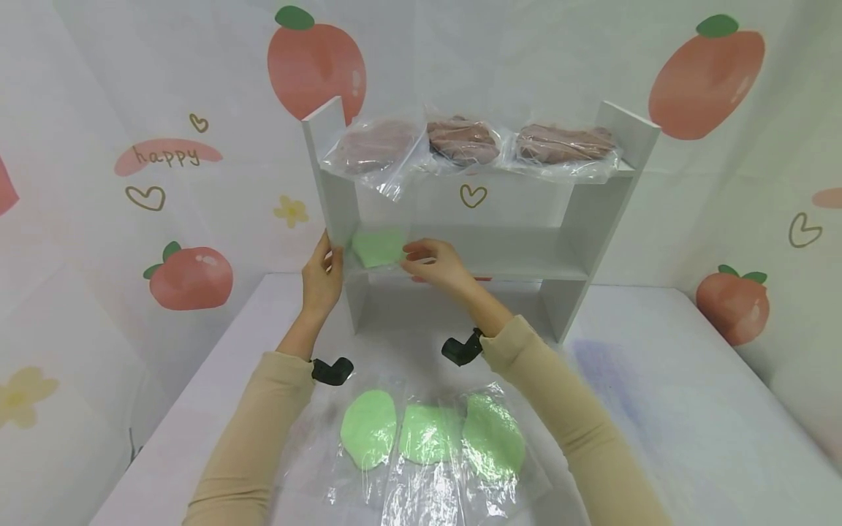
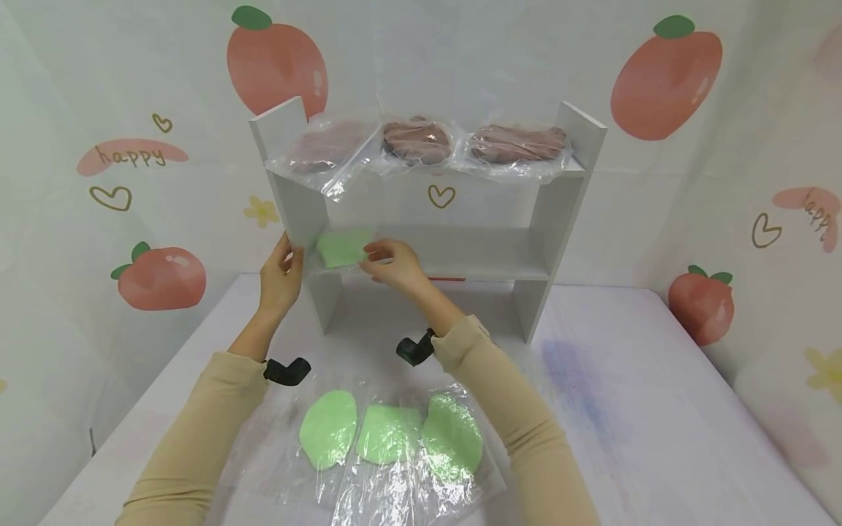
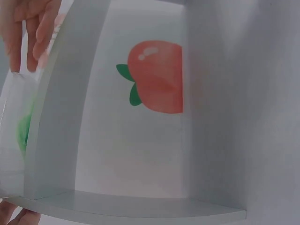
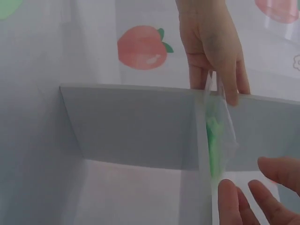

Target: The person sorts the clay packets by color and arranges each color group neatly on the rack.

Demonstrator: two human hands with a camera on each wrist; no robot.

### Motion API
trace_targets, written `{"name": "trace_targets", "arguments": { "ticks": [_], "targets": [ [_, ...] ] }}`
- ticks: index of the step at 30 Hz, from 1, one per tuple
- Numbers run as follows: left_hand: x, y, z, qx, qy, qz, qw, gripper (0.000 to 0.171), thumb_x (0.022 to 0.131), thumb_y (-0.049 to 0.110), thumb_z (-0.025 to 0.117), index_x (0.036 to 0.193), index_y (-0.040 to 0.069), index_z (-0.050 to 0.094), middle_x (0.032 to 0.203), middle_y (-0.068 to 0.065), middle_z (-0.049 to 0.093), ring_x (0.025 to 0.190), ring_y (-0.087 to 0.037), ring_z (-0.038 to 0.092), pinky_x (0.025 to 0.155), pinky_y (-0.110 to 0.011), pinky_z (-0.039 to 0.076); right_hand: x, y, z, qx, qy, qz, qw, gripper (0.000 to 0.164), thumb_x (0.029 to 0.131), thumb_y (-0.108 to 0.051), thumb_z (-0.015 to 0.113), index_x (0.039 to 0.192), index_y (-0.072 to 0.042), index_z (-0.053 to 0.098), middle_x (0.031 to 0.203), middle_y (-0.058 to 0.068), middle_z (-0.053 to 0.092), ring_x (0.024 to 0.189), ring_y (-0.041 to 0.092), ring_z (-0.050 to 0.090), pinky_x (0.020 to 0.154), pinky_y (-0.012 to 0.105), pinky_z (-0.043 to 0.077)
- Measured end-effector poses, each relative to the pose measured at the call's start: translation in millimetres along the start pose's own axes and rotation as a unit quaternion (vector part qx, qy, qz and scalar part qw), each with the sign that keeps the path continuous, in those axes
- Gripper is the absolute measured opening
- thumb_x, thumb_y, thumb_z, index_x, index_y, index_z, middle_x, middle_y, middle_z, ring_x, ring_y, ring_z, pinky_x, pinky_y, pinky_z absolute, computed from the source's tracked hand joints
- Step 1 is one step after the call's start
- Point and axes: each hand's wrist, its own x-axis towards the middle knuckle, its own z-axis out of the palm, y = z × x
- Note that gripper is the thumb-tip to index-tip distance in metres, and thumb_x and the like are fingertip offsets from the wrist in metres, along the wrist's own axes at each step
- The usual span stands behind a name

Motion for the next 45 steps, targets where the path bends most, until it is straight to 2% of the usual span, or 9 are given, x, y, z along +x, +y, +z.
{"name": "trace_targets", "arguments": {
  "ticks": [2,7,10,15,22,25,36,41,45],
  "targets": [
    [-2.9,9.4,-1.3,-0.002,-0.002,-0.003,1.0,0.047,0.096,0.0,0.044,0.142,0.003,0.037,0.13,-0.029,0.051,0.117,-0.043,0.054,0.1,-0.048,0.047,-3.6,1.5,-2.7,-0.003,-0.008,-0.006,1.0,0.039,0.089,-0.016,0.061,0.126,-0.006,0.054,0.123,0.015,0.058,0.109,0.03,0.061,0.088,0.032,0.057],
    [-2.9,9.7,-1.0,-0.003,-0.002,-0.001,1.0,0.047,0.096,0.0,0.044,0.142,0.001,0.037,0.131,-0.029,0.051,0.118,-0.043,0.053,0.1,-0.049,0.047,-16.8,5.9,-11.4,-0.022,-0.036,-0.027,0.999,0.04,0.089,-0.016,0.061,0.128,-0.006,0.053,0.122,0.016,0.059,0.11,0.031,0.061,0.089,0.035,0.056],
    [-0.2,-0.2,0.2,0.0,-0.001,0.006,1.0,0.047,0.096,0.002,0.045,0.142,0.004,0.037,0.132,-0.026,0.051,0.12,-0.039,0.053,0.101,-0.047,0.047,-28.4,10.2,-17.9,-0.04,-0.055,-0.049,0.996,0.04,0.09,-0.014,0.06,0.128,-0.004,0.053,0.121,0.018,0.06,0.113,0.031,0.059,0.092,0.038,0.054],
    [-1.8,7.7,-0.6,-0.001,-0.004,-0.002,1.0,0.047,0.096,0.0,0.044,0.142,0.002,0.036,0.133,-0.027,0.05,0.122,-0.04,0.051,0.102,-0.047,0.047,-48.0,22.9,-27.4,-0.08,-0.077,-0.083,0.99,0.04,0.089,-0.01,0.062,0.127,0.001,0.052,0.122,0.022,0.058,0.112,0.033,0.058,0.094,0.04,0.053],
    [-9.9,35.2,-3.8,0.01,-0.011,-0.005,0.9999,0.046,0.095,-0.004,0.042,0.14,-0.006,0.034,0.131,-0.032,0.049,0.121,-0.043,0.05,0.102,-0.049,0.046,-73.2,47.9,-39.6,-0.094,-0.082,-0.035,0.992,0.046,0.088,-0.018,0.065,0.13,-0.006,0.052,0.122,0.017,0.059,0.108,0.029,0.061,0.092,0.038,0.053],
    [-10.5,36.2,-3.8,0.014,-0.01,-0.006,0.9998,0.045,0.096,-0.004,0.042,0.14,-0.006,0.035,0.131,-0.032,0.049,0.121,-0.043,0.051,0.102,-0.048,0.046,-81.9,58.1,-43.7,-0.095,-0.088,-0.015,0.991,0.047,0.087,-0.02,0.066,0.13,-0.008,0.051,0.122,0.016,0.059,0.105,0.028,0.062,0.09,0.037,0.054],
    [-10.6,36.2,-5.5,0.004,-0.019,-0.017,0.9997,0.046,0.096,-0.002,0.042,0.142,-0.003,0.033,0.132,-0.032,0.048,0.121,-0.044,0.05,0.102,-0.048,0.046,-111.3,94.8,-53.6,-0.104,-0.107,0.01,0.989,0.054,0.086,-0.025,0.067,0.134,-0.01,0.046,0.126,0.022,0.054,0.106,0.03,0.062,0.088,0.038,0.055],
    [-10.9,38.8,-6.0,0.005,-0.029,-0.033,0.999,0.048,0.097,0.0,0.04,0.144,-0.001,0.03,0.136,-0.03,0.045,0.124,-0.045,0.047,0.104,-0.049,0.044,-124.6,109.4,-55.5,-0.099,-0.113,0.014,0.989,0.057,0.085,-0.023,0.069,0.134,-0.007,0.045,0.128,0.028,0.05,0.106,0.033,0.062,0.086,0.039,0.057],
    [-10.6,39.0,-5.4,0.005,-0.029,-0.032,0.9991,0.048,0.097,-0.001,0.04,0.144,-0.001,0.031,0.136,-0.03,0.045,0.124,-0.043,0.047,0.105,-0.048,0.044,-134.8,119.3,-58.2,-0.108,-0.121,0.013,0.987,0.062,0.084,-0.023,0.07,0.136,-0.003,0.042,0.129,0.029,0.047,0.106,0.037,0.06,0.083,0.038,0.058]
  ]
}}
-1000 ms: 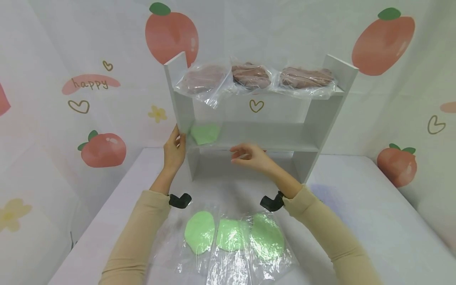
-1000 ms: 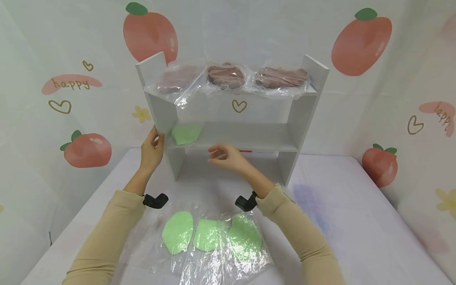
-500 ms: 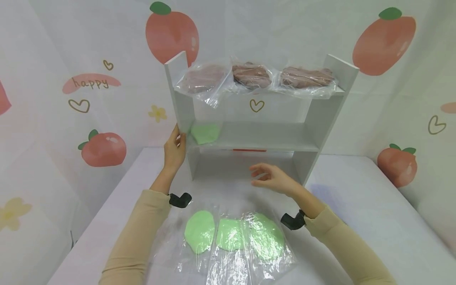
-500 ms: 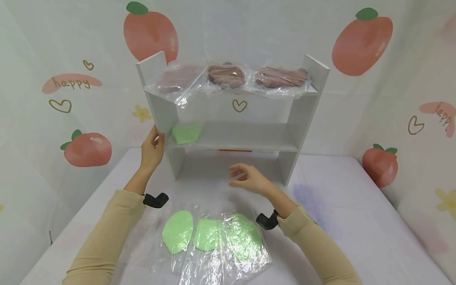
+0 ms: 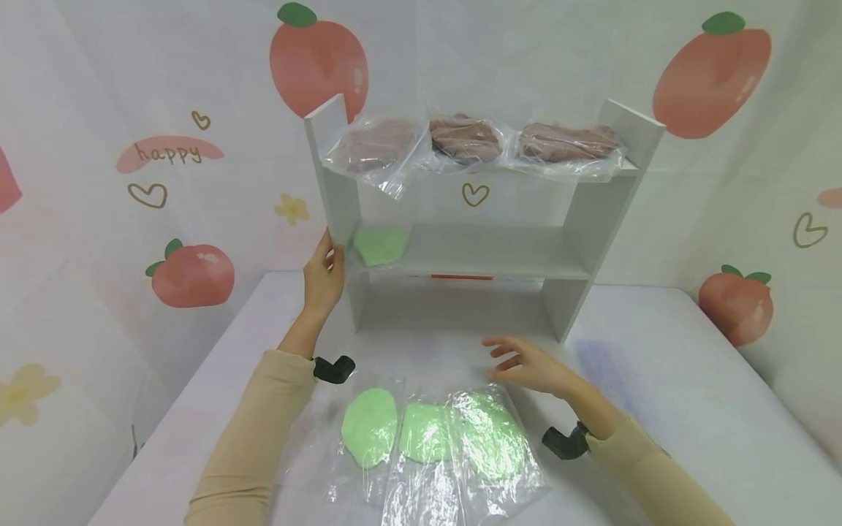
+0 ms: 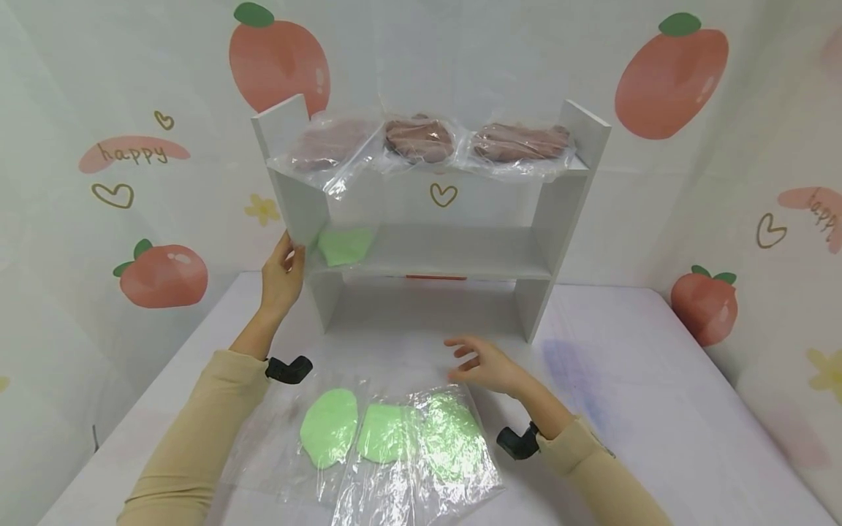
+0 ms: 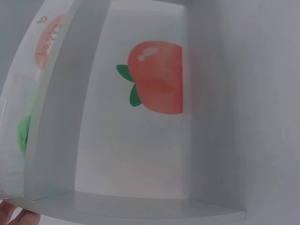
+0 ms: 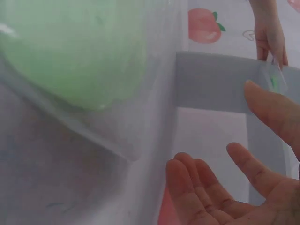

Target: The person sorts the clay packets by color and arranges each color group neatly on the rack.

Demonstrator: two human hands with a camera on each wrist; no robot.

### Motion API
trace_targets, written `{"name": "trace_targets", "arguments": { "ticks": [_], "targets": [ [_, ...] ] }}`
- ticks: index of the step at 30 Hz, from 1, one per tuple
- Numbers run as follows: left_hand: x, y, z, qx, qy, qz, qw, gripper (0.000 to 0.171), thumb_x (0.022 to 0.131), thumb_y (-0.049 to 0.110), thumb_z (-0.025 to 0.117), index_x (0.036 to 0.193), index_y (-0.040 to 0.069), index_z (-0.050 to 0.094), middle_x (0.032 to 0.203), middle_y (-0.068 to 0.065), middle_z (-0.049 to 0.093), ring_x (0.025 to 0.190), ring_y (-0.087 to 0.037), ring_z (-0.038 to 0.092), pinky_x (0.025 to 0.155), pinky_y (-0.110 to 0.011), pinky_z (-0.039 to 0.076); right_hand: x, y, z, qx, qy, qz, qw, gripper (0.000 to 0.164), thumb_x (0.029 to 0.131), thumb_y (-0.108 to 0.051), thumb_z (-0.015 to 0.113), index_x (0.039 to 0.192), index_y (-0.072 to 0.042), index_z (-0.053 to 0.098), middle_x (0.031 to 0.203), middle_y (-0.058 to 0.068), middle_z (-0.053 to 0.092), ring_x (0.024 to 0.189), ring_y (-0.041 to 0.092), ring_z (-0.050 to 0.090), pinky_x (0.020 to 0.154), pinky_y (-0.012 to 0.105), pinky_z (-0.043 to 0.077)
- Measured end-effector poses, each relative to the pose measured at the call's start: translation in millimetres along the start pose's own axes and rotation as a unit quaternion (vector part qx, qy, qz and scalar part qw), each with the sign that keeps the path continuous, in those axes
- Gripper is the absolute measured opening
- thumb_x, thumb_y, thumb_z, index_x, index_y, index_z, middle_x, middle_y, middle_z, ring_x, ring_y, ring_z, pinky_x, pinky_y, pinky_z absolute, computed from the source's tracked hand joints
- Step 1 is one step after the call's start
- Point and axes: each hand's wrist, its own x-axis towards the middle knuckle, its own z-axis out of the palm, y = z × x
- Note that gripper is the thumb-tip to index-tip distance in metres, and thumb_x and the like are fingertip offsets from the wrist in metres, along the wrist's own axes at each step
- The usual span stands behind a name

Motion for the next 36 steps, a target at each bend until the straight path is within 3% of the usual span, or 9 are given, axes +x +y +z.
{"name": "trace_targets", "arguments": {
  "ticks": [4,11,16,19,26,31,36],
  "targets": [
    [1.7,-2.0,1.0,0.003,0.001,0.003,1.0,0.048,0.097,-0.002,0.039,0.144,-0.002,0.03,0.134,-0.032,0.046,0.124,-0.044,0.047,0.105,-0.049,0.043,-9.6,8.9,1.4,-0.011,-0.01,-0.005,1.0,0.065,0.084,-0.024,0.07,0.137,-0.003,0.04,0.134,0.027,0.044,0.108,0.04,0.058,0.083,0.039,0.057],
    [13.5,-34.6,4.8,0.0,0.007,0.011,0.9999,0.048,0.098,0.003,0.041,0.145,0.006,0.031,0.136,-0.027,0.047,0.125,-0.04,0.048,0.106,-0.047,0.044,-23.4,19.1,4.5,-0.012,-0.017,0.016,1.0,0.07,0.08,-0.025,0.074,0.138,-0.007,0.04,0.13,0.028,0.045,0.106,0.036,0.059,0.083,0.04,0.057],
    [14.0,-38.3,5.6,0.001,0.01,0.016,0.9998,0.048,0.098,0.004,0.041,0.145,0.009,0.032,0.136,-0.025,0.048,0.125,-0.038,0.049,0.105,-0.046,0.045,-30.1,22.1,7.9,-0.005,-0.034,0.023,0.999,0.073,0.078,-0.024,0.076,0.139,-0.009,0.039,0.126,0.028,0.045,0.105,0.033,0.056,0.083,0.041,0.054],
    [13.3,-38.0,5.4,0.0,0.009,0.015,0.9999,0.049,0.098,0.004,0.041,0.146,0.009,0.032,0.136,-0.025,0.048,0.124,-0.039,0.049,0.104,-0.047,0.045,-33.4,22.1,10.2,-0.002,-0.046,0.024,0.999,0.075,0.077,-0.021,0.077,0.139,-0.009,0.038,0.123,0.028,0.044,0.104,0.033,0.055,0.081,0.041,0.054],
    [0.5,-1.9,1.1,-0.002,0.003,0.009,1.0,0.047,0.096,-0.002,0.04,0.143,-0.003,0.031,0.134,-0.031,0.046,0.124,-0.043,0.048,0.105,-0.048,0.044,-34.7,22.6,18.4,-0.024,-0.065,0.018,0.997,0.079,0.073,-0.023,0.08,0.139,-0.008,0.039,0.118,0.025,0.043,0.099,0.027,0.049,0.079,0.032,0.048],
    [0.0,-1.7,0.6,0.0,0.003,0.009,0.9999,0.047,0.097,-0.001,0.04,0.143,-0.003,0.031,0.134,-0.031,0.047,0.124,-0.042,0.048,0.105,-0.048,0.044,-32.3,22.0,25.9,-0.055,-0.071,-0.005,0.996,0.08,0.07,-0.023,0.081,0.137,-0.005,0.041,0.109,0.021,0.04,0.088,0.021,0.04,0.069,0.018,0.041],
    [0.2,-1.8,0.6,0.0,0.003,0.008,1.0,0.047,0.097,-0.001,0.04,0.143,-0.003,0.031,0.134,-0.031,0.046,0.125,-0.042,0.048,0.106,-0.047,0.043,-31.8,19.0,29.5,-0.063,-0.074,-0.014,0.995,0.075,0.07,-0.02,0.081,0.134,-0.005,0.044,0.099,0.016,0.038,0.078,0.015,0.036,0.059,0.015,0.037]
  ]
}}
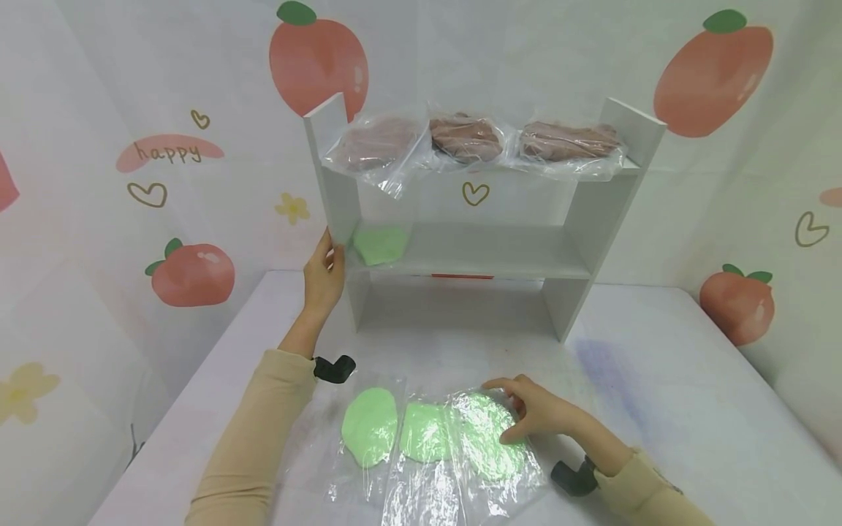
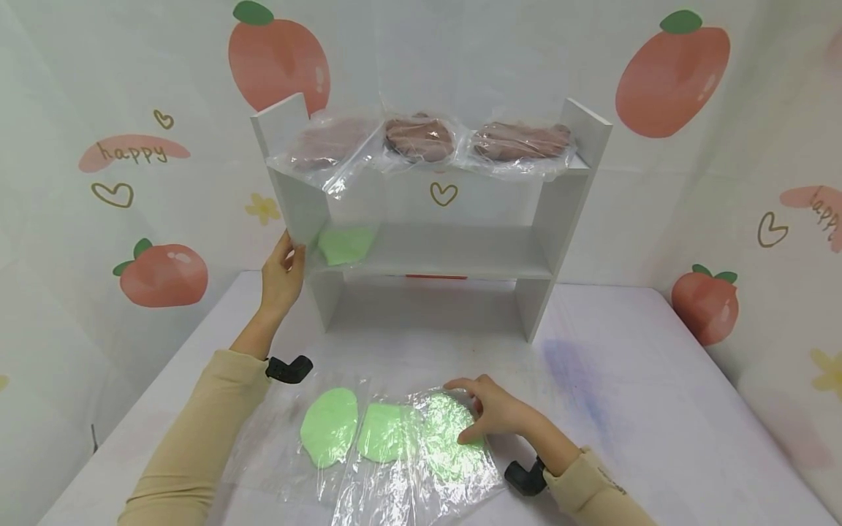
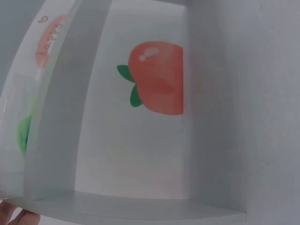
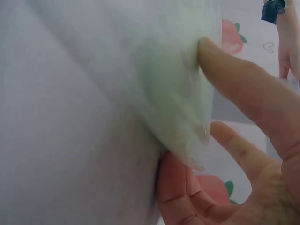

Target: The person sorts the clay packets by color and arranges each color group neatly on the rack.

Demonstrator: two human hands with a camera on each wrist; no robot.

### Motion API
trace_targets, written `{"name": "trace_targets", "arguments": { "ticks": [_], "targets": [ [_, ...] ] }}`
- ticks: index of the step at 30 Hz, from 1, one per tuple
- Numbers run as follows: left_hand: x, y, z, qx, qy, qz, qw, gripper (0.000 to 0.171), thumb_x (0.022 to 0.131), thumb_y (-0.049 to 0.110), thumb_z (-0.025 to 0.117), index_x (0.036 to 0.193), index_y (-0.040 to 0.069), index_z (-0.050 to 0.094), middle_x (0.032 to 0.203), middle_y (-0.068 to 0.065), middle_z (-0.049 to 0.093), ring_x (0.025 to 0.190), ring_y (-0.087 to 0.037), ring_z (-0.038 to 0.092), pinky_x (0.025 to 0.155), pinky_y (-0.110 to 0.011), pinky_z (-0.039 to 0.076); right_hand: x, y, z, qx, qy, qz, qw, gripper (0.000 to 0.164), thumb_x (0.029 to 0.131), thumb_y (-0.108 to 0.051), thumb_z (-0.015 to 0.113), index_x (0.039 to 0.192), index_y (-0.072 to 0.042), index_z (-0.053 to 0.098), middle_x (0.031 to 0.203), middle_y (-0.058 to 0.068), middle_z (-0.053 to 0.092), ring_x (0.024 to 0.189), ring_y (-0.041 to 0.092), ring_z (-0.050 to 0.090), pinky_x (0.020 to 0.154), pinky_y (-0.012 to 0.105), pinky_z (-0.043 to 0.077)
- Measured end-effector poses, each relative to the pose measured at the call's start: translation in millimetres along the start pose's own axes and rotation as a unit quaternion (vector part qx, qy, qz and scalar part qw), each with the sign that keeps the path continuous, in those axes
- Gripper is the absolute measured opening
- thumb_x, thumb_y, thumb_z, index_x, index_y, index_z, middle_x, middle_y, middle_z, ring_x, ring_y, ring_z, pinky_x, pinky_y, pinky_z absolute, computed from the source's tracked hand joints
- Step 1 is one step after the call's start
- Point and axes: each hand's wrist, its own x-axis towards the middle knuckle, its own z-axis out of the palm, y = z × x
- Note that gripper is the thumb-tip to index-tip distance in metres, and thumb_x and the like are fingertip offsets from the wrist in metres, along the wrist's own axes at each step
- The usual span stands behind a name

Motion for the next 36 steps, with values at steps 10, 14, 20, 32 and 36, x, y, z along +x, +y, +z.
{"name": "trace_targets", "arguments": {
  "ticks": [10,14,20,32,36],
  "targets": [
    [-0.3,0.1,-0.3,-0.005,-0.002,0.001,1.0,0.047,0.097,-0.002,0.04,0.143,-0.003,0.031,0.135,-0.03,0.045,0.125,-0.042,0.047,0.106,-0.047,0.043,2.1,-1.5,-0.3,0.01,-0.032,0.011,0.999,0.063,0.074,-0.015,0.077,0.13,-0.01,0.051,0.063,-0.004,0.037,0.057,0.002,0.034,0.05,0.015,0.032],
    [-0.2,0.0,-0.3,-0.006,-0.002,0.001,1.0,0.047,0.097,-0.002,0.04,0.143,-0.003,0.031,0.136,-0.03,0.045,0.125,-0.042,0.047,0.105,-0.047,0.044,1.6,-0.9,0.5,0.02,-0.037,0.012,0.999,0.062,0.074,-0.014,0.076,0.13,-0.011,0.051,0.063,-0.004,0.033,0.057,0.003,0.032,0.05,0.016,0.03],
    [-0.4,0.6,-0.3,-0.004,-0.001,0.002,1.0,0.047,0.097,-0.002,0.04,0.143,-0.003,0.031,0.135,-0.031,0.046,0.124,-0.043,0.048,0.105,-0.048,0.044,1.4,0.3,2.2,0.015,-0.032,-0.019,0.999,0.063,0.075,-0.013,0.074,0.132,-0.013,0.047,0.065,-0.005,0.035,0.056,0.001,0.032,0.049,0.014,0.033],
    [-0.1,0.0,-0.1,0.0,0.002,0.01,0.9999,0.047,0.096,-0.002,0.04,0.142,-0.004,0.032,0.135,-0.031,0.046,0.125,-0.042,0.047,0.105,-0.048,0.044,5.2,1.7,-1.6,0.041,0.0,-0.033,0.999,0.049,0.086,-0.019,0.067,0.131,-0.01,0.049,0.06,-0.008,0.029,0.054,-0.001,0.027,0.049,0.014,0.031],
    [-0.2,0.2,0.1,0.001,0.001,0.008,1.0,0.046,0.097,-0.002,0.04,0.142,-0.004,0.032,0.134,-0.031,0.046,0.125,-0.042,0.047,0.105,-0.047,0.044,5.7,1.0,-3.8,0.042,0.034,-0.035,0.998,0.05,0.085,-0.02,0.067,0.131,-0.012,0.049,0.093,0.005,0.061,0.077,0.005,0.049,0.06,0.013,0.042]
  ]
}}
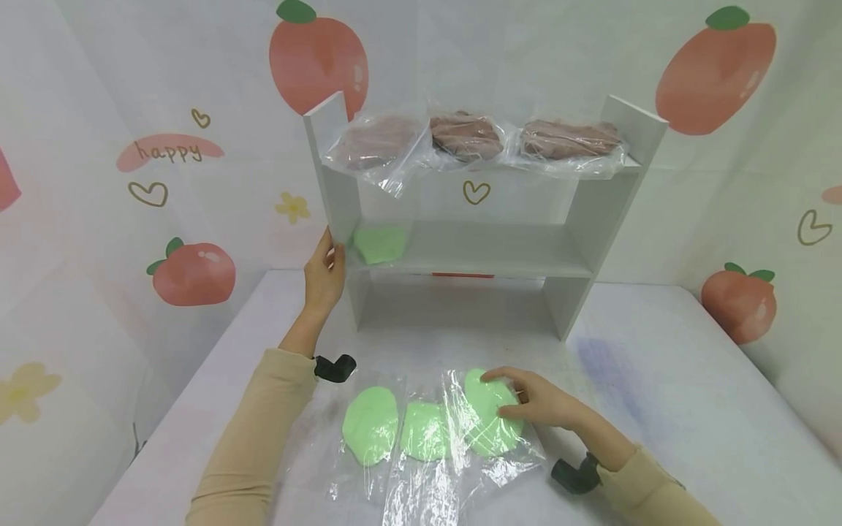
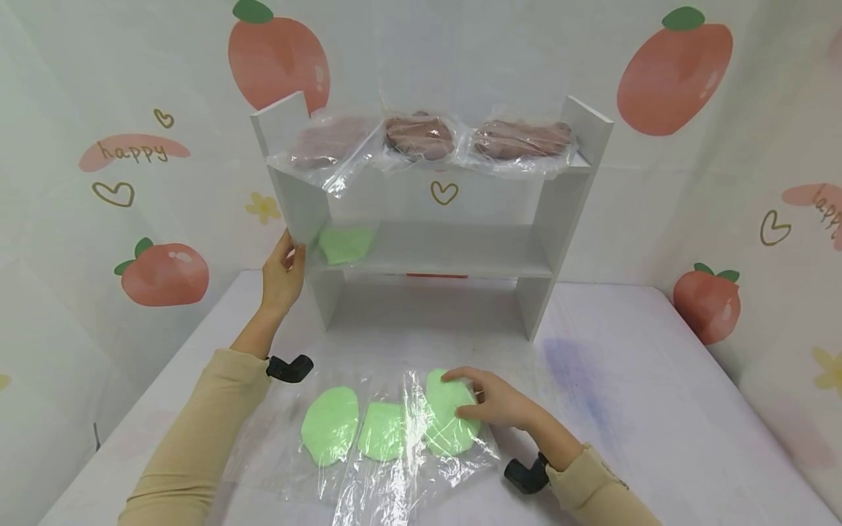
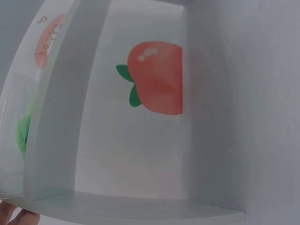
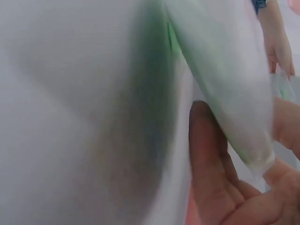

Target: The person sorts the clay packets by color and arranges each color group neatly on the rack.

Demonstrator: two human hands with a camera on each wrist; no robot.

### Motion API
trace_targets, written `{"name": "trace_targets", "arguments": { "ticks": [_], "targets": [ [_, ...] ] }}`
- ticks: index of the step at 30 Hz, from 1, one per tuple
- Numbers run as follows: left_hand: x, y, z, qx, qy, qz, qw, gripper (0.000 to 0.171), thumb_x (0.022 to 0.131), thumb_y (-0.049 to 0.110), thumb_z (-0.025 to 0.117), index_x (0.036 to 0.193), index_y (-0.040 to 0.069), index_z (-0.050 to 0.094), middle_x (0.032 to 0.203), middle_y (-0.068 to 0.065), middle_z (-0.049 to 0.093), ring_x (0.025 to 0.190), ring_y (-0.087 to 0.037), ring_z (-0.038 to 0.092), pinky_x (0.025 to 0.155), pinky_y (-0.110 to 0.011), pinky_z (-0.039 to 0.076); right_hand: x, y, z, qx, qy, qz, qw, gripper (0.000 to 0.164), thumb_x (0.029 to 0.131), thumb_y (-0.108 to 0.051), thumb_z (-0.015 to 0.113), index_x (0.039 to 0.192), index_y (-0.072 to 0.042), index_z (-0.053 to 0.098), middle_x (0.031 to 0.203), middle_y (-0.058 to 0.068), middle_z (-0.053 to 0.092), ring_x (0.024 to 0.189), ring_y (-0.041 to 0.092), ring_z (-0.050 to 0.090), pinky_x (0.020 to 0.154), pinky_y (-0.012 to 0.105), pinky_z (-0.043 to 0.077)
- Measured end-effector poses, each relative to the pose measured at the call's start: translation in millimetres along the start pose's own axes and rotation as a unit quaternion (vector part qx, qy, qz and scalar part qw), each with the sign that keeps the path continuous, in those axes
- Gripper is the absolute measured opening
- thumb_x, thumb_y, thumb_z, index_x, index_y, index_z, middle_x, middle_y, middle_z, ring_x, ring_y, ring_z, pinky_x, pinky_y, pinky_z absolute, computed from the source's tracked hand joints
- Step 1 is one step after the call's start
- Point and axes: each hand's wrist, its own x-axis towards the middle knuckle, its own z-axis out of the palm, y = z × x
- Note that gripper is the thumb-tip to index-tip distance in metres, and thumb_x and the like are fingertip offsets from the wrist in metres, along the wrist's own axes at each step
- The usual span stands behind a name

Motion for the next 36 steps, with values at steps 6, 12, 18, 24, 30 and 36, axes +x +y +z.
{"name": "trace_targets", "arguments": {
  "ticks": [6,12,18,24,30,36],
  "targets": [
    [0.1,-0.7,0.3,0.001,0.003,-0.008,1.0,0.046,0.097,-0.001,0.041,0.142,-0.003,0.032,0.134,-0.031,0.047,0.122,-0.044,0.049,0.105,-0.048,0.044,0.4,-3.5,-3.4,0.026,0.05,-0.001,0.998,0.05,0.085,-0.019,0.067,0.131,-0.012,0.048,0.139,0.017,0.046,0.101,0.018,0.054,0.071,0.018,0.05],
    [0.8,-1.6,0.6,-0.001,0.003,-0.008,1.0,0.046,0.097,-0.001,0.041,0.142,-0.003,0.032,0.134,-0.031,0.046,0.121,-0.045,0.049,0.105,-0.048,0.044,1.4,-6.4,-7.2,0.064,0.085,-0.009,0.994,0.047,0.085,-0.016,0.067,0.128,-0.007,0.05,0.135,0.022,0.047,0.063,0.001,0.045,0.059,0.016,0.046],
    [9.0,-27.4,3.5,-0.002,0.006,-0.004,1.0,0.048,0.098,0.003,0.041,0.144,0.005,0.033,0.137,-0.026,0.046,0.122,-0.044,0.049,0.104,-0.048,0.044,-0.2,-13.1,-9.6,0.062,0.126,-0.017,0.99,0.043,0.085,-0.015,0.068,0.124,-0.008,0.053,0.13,0.021,0.052,0.075,0.003,0.054,0.062,0.017,0.048],
    [12.9,-38.8,5.0,-0.001,0.009,0.0,1.0,0.047,0.098,0.005,0.042,0.145,0.008,0.033,0.138,-0.024,0.046,0.123,-0.042,0.05,0.104,-0.046,0.045,-0.9,-18.7,-14.4,0.077,0.149,-0.031,0.985,0.043,0.084,-0.01,0.068,0.123,-0.003,0.053,0.126,0.02,0.052,0.079,0.003,0.06,0.067,0.019,0.054],
    [7.8,-21.2,2.7,-0.005,0.003,-0.006,1.0,0.047,0.097,0.001,0.04,0.144,0.001,0.031,0.137,-0.029,0.045,0.125,-0.043,0.047,0.104,-0.049,0.044,-0.1,-22.5,-22.2,0.085,0.17,-0.045,0.981,0.042,0.083,-0.006,0.068,0.122,0.0,0.053,0.101,0.007,0.057,0.074,0.005,0.063,0.063,0.022,0.057],
    [0.4,-0.2,-0.6,-0.005,-0.006,-0.009,0.9999,0.047,0.096,-0.003,0.039,0.143,-0.004,0.03,0.137,-0.031,0.044,0.124,-0.044,0.047,0.105,-0.049,0.043,1.5,-29.6,-31.9,0.092,0.196,-0.068,0.974,0.041,0.082,-0.001,0.067,0.119,0.006,0.052,0.092,0.002,0.056,0.072,0.006,0.063,0.059,0.022,0.057]
  ]
}}
